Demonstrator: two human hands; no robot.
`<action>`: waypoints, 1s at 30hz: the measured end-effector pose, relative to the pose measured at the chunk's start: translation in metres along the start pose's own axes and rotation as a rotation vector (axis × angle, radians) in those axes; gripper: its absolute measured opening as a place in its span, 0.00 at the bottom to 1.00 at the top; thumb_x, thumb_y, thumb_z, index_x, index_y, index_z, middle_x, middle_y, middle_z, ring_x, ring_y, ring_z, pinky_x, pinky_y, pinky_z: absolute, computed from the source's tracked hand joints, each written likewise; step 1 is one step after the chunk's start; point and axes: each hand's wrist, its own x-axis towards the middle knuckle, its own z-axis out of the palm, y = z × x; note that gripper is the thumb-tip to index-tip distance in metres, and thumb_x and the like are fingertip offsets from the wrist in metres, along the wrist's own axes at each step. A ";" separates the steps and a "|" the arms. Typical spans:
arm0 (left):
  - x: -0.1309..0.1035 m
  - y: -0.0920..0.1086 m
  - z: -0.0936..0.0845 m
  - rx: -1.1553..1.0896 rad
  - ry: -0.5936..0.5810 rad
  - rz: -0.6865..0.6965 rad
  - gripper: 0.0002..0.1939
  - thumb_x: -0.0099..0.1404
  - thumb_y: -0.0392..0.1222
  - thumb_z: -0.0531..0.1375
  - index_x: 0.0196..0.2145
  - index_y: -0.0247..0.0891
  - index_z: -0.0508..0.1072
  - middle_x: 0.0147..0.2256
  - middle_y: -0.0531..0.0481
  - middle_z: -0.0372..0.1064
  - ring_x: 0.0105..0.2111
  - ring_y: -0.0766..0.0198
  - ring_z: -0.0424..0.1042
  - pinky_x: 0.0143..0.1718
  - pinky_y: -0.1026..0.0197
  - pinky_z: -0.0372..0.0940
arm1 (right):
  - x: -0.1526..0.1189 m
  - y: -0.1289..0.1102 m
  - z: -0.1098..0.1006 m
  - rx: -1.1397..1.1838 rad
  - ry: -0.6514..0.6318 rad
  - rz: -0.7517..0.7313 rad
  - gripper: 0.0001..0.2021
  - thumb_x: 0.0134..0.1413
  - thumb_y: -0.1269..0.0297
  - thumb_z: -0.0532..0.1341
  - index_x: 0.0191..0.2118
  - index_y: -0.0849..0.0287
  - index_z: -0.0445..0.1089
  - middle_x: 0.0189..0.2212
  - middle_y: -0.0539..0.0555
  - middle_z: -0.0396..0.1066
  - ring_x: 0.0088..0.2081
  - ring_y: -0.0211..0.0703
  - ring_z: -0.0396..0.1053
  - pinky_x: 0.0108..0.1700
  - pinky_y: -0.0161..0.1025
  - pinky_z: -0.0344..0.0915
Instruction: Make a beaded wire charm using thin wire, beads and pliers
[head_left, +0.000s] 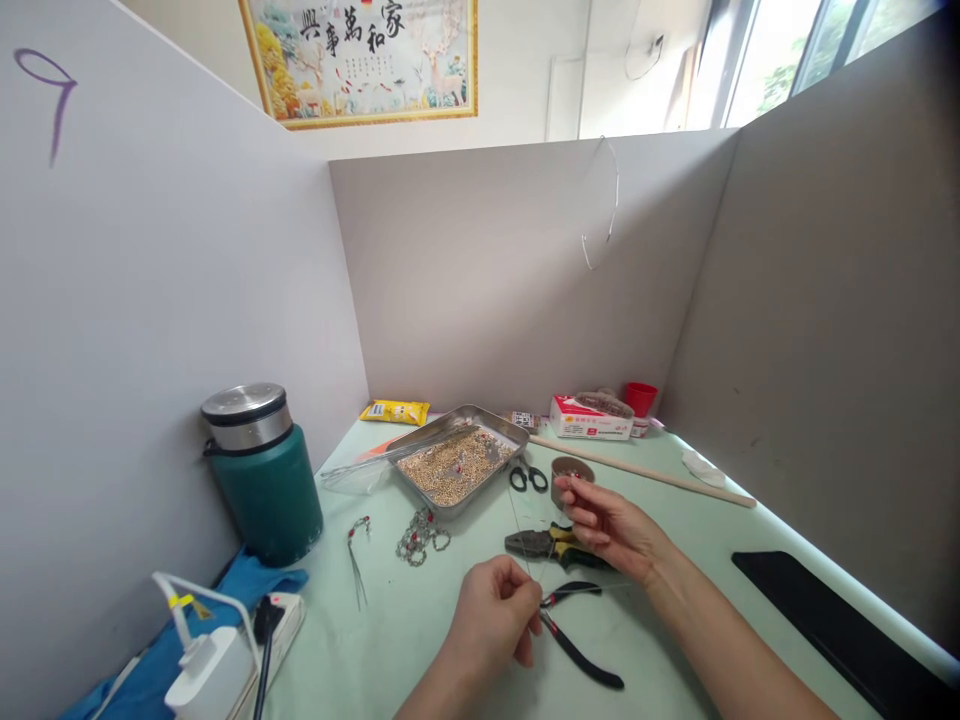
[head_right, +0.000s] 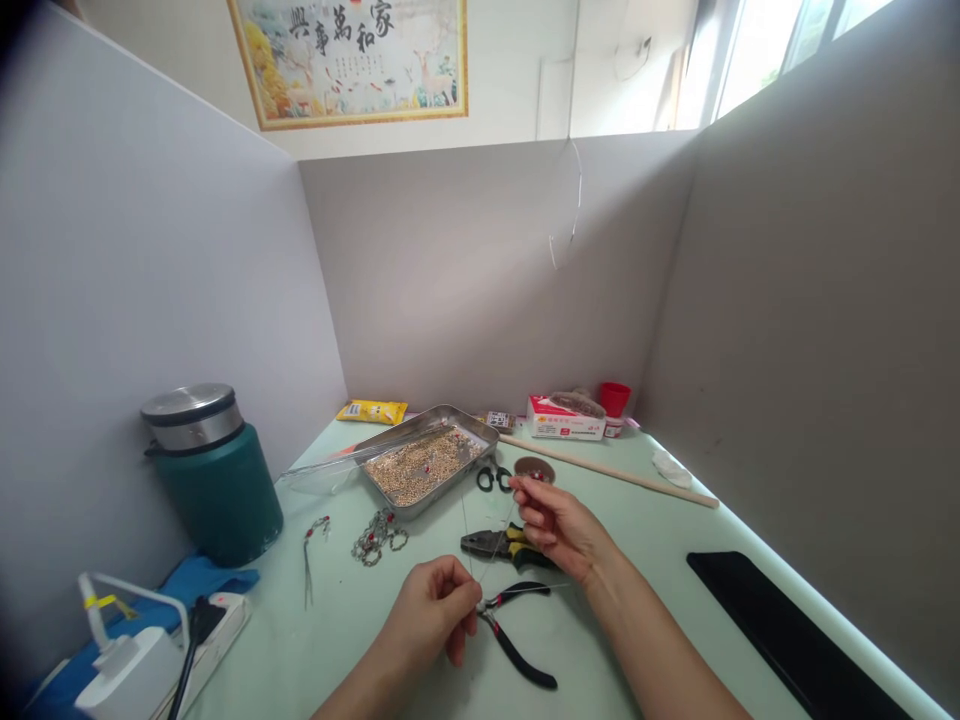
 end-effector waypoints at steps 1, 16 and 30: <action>0.001 -0.001 0.000 0.001 0.002 0.006 0.04 0.51 0.38 0.52 0.21 0.38 0.59 0.14 0.56 0.63 0.07 0.73 0.56 0.09 0.70 0.45 | 0.000 0.000 0.001 -0.002 0.000 -0.006 0.06 0.50 0.67 0.60 0.36 0.63 0.68 0.25 0.47 0.60 0.16 0.23 0.51 0.10 0.20 0.50; 0.000 -0.003 -0.002 0.019 0.011 -0.001 0.05 0.51 0.40 0.53 0.21 0.37 0.60 0.14 0.55 0.63 0.08 0.72 0.56 0.10 0.69 0.46 | -0.002 0.004 0.007 -0.009 0.018 -0.012 0.06 0.49 0.68 0.61 0.35 0.62 0.69 0.24 0.47 0.61 0.16 0.24 0.52 0.11 0.21 0.50; 0.001 -0.004 -0.003 -0.008 0.001 -0.004 0.05 0.51 0.40 0.53 0.21 0.37 0.60 0.14 0.55 0.64 0.07 0.73 0.56 0.09 0.70 0.46 | -0.001 0.005 0.007 0.010 0.004 -0.008 0.06 0.51 0.67 0.59 0.36 0.63 0.68 0.24 0.47 0.59 0.17 0.23 0.51 0.11 0.21 0.49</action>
